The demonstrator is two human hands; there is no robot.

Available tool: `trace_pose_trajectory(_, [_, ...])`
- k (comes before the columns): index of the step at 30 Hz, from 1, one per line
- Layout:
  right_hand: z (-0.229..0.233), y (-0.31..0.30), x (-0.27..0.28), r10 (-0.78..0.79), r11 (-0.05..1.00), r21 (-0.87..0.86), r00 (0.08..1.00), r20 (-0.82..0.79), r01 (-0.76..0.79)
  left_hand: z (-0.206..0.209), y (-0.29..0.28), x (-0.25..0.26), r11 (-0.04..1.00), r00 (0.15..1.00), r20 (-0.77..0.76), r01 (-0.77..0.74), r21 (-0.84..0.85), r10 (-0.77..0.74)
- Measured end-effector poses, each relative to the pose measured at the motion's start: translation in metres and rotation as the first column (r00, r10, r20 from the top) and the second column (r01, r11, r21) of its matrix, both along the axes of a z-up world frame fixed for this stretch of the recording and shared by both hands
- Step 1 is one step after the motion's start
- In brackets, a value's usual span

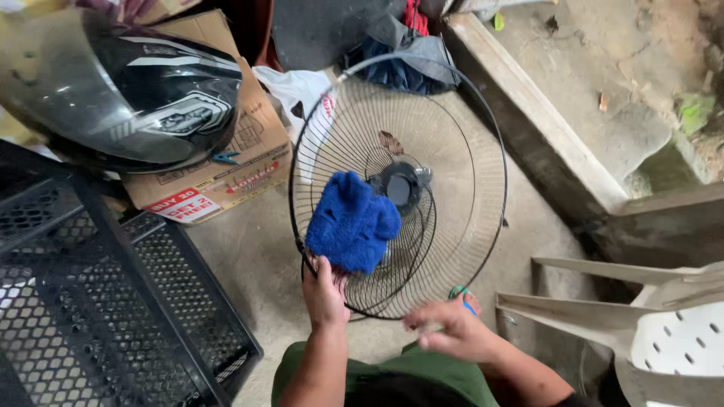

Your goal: The person cleans a disassembled table fan using a blue cloth. They wipe the fan blades, the central hub, and both the front and rear wire cages, then reassemble the fan by attaching the cages back onto the motor housing.

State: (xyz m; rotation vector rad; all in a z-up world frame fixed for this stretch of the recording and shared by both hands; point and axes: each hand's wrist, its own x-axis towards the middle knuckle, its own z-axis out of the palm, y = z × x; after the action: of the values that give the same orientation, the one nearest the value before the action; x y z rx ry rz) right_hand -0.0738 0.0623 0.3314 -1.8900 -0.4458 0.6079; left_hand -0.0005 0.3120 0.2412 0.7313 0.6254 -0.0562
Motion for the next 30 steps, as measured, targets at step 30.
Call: trace_pose_trajectory(30, [0.141, -0.034, 0.130, -0.279, 0.730, -0.044, 0.356, 0.892, 0.682, 0.167, -0.029, -0.053, 0.991, 0.988, 0.152, -0.026, 0.131, 0.005])
